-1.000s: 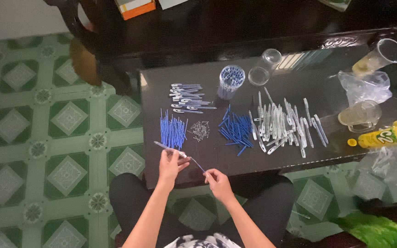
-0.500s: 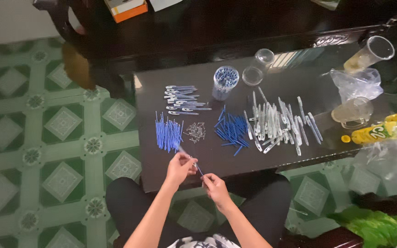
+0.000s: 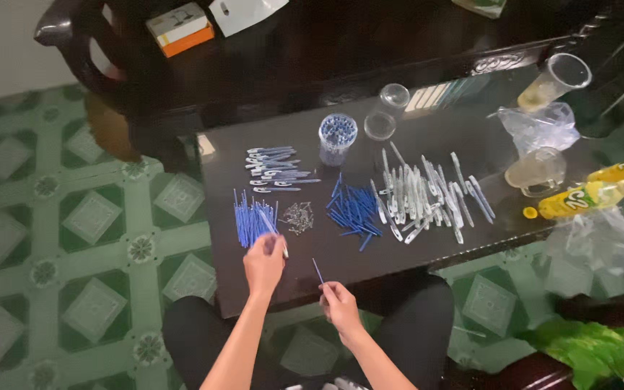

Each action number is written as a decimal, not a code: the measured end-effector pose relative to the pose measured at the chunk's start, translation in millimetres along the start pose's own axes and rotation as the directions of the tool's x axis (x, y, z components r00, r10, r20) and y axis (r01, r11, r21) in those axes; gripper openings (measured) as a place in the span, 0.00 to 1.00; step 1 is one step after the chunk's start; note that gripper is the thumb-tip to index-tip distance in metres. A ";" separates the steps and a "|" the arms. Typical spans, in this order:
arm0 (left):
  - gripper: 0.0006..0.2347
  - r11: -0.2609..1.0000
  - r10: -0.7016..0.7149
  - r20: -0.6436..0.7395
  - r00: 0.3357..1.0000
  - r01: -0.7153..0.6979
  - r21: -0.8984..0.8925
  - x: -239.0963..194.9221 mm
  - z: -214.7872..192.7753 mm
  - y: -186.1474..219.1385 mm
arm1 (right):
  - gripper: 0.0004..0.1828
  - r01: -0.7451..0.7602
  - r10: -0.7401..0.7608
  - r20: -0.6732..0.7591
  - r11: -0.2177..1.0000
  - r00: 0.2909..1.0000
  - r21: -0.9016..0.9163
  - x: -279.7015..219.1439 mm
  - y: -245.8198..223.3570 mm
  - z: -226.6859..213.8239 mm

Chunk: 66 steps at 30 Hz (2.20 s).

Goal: The person assembles pens by inserting blue ink cartridges into white pen barrels. They pick up a barrel and a cartridge, insert the cartridge, and place the completed pen into a clear plastic cup. The process is repeated multiple times.

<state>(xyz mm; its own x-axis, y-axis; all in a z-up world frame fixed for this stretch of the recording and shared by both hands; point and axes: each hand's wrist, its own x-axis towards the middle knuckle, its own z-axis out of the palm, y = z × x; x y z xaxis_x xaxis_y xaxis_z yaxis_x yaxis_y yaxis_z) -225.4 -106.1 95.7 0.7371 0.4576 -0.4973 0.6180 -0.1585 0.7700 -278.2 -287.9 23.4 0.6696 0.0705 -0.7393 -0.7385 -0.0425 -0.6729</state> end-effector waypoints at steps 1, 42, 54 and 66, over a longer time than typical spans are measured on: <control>0.11 1.000 -0.004 -0.008 1.000 0.004 -0.001 1.1 0.4 -16.2 | 0.14 -0.001 0.001 0.008 1.000 1.000 -0.004 1.2 0.1 2.3; 0.09 0.797 0.576 0.226 0.785 -0.601 0.056 1.6 78.5 -84.7 | 0.08 0.470 -0.484 -0.038 0.863 0.874 -0.186 89.6 1.3 -13.2; 0.07 0.885 0.458 -0.111 0.882 -0.440 0.154 18.1 19.2 -98.0 | 0.25 0.015 -0.486 -0.250 0.477 0.838 -0.879 117.2 -152.9 -92.3; 0.06 0.633 0.687 -0.059 0.724 -0.557 0.537 171.3 5.7 -67.8 | 0.13 0.260 -0.766 -0.122 0.358 0.631 -0.897 152.6 -137.9 -127.1</control>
<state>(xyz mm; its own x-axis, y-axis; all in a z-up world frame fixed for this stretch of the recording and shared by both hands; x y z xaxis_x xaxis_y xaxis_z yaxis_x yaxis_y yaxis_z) -139.6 -21.9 -43.9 0.9423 0.2738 0.1924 0.1275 -0.8253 0.5502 -64.2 -398.0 0.4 0.9980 -0.0445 0.0457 -0.0189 -0.8906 -0.4544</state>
